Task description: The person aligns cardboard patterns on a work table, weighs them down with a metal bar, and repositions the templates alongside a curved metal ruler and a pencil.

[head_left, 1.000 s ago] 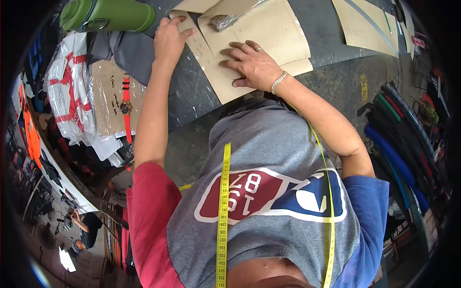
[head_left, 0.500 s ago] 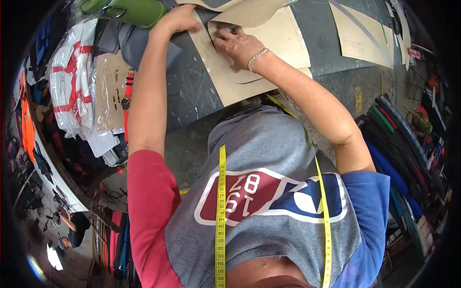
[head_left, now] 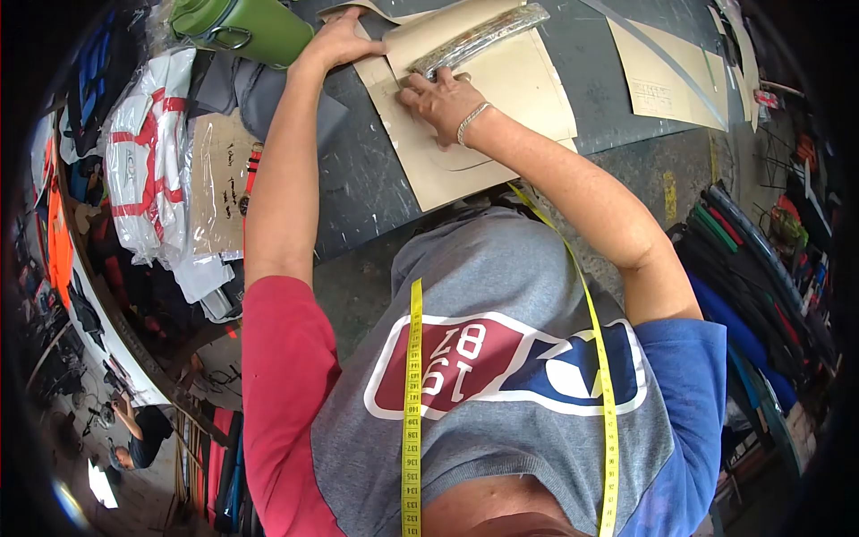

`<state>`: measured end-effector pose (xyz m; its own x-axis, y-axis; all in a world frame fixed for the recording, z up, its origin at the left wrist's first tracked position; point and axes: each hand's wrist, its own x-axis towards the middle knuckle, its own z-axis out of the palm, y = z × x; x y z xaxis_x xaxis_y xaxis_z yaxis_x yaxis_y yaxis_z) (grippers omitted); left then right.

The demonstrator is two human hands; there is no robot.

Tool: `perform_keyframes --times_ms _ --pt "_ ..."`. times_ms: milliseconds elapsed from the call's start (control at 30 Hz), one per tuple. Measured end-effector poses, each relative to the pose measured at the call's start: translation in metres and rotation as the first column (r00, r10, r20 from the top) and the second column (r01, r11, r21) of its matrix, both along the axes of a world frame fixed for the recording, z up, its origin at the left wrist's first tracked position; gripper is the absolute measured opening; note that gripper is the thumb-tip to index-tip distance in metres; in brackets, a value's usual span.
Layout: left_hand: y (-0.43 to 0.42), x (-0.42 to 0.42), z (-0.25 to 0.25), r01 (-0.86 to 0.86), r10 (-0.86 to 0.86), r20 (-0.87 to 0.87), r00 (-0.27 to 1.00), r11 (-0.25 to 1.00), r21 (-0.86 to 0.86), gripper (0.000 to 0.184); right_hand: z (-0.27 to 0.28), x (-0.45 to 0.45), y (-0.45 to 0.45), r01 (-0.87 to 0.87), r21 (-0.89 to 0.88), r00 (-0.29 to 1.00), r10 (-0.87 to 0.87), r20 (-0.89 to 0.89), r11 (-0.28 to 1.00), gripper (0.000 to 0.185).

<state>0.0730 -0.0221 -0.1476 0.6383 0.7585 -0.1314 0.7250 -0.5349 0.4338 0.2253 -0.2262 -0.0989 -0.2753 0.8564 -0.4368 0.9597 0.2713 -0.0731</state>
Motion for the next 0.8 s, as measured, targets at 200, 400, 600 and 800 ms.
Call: perform_keyframes --times_ms 200,400,600,800 --pt "-0.041 0.008 0.005 0.012 -0.013 0.005 1.0 0.998 0.057 0.063 -0.025 0.005 -0.041 0.006 0.133 0.974 0.025 -0.223 0.991 0.053" --pt "-0.058 0.014 -0.027 -0.136 0.134 0.248 0.959 0.991 -0.009 0.032 -0.05 0.025 -0.098 -0.019 0.355 0.911 0.163 -0.38 0.935 0.047" --pt "-0.106 0.018 -0.042 -0.176 0.102 0.179 0.979 0.864 0.472 0.044 -0.065 0.036 -0.122 -0.061 0.414 0.93 0.203 -0.308 0.908 0.06" --pt "-0.115 0.017 -0.064 -0.165 0.113 0.139 0.984 0.873 0.459 0.056 -0.066 0.042 -0.125 -0.093 0.436 0.889 0.272 -0.369 0.895 0.065"
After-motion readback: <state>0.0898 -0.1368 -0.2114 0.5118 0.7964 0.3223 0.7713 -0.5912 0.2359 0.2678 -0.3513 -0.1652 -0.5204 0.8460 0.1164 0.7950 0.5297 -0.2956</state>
